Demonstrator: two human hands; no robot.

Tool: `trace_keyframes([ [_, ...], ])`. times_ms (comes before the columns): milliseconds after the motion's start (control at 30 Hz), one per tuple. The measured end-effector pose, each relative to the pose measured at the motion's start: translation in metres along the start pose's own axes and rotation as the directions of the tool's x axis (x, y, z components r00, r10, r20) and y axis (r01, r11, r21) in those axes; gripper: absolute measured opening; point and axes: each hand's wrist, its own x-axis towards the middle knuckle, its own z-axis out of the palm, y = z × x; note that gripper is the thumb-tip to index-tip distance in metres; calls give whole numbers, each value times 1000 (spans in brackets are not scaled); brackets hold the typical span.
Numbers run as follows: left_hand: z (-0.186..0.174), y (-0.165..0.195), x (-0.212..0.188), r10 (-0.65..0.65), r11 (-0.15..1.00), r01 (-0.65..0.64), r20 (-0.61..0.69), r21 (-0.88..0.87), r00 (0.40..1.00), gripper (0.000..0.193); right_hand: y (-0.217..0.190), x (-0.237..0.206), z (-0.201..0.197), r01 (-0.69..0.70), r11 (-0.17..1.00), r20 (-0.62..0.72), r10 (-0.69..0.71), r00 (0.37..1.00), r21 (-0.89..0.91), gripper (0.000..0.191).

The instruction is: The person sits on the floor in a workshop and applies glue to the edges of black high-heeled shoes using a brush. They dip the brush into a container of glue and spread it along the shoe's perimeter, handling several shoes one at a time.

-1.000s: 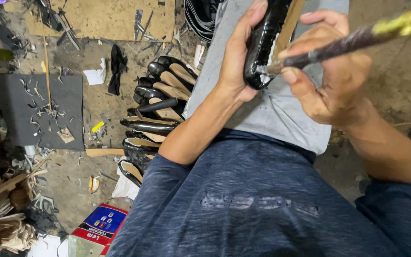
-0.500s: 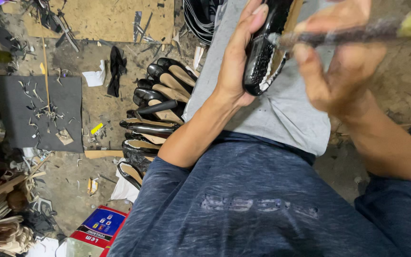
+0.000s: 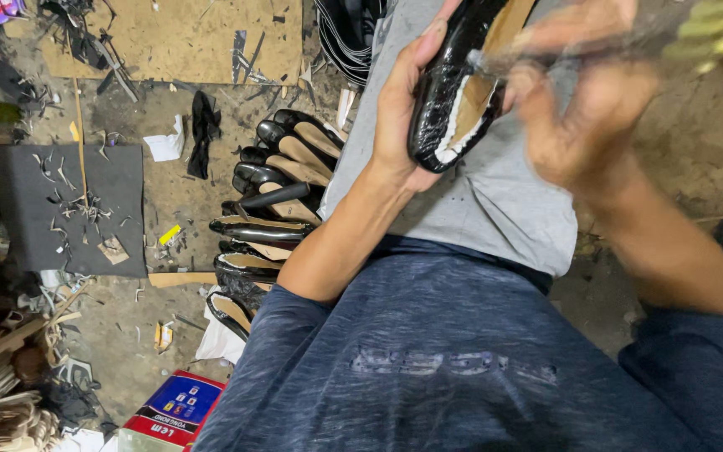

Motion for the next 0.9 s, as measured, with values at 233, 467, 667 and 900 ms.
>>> trace_keyframes([
  [233,-2,4,-5,37,999,-35,70,-33,997,51,-26,8,-5,378,915,155,-357,921,-142,14],
  [467,-10,17,5,-37,994,41,43,-99,998,54,-25,15,-14,304,925,-18,-316,949,-229,12],
  [667,3,22,-3,-92,995,81,274,49,957,61,9,-8,-33,28,993,-253,2,968,116,17],
  [900,8,6,-7,6,984,-29,130,176,992,64,-2,-2,-23,277,838,-53,-340,939,-470,8],
])
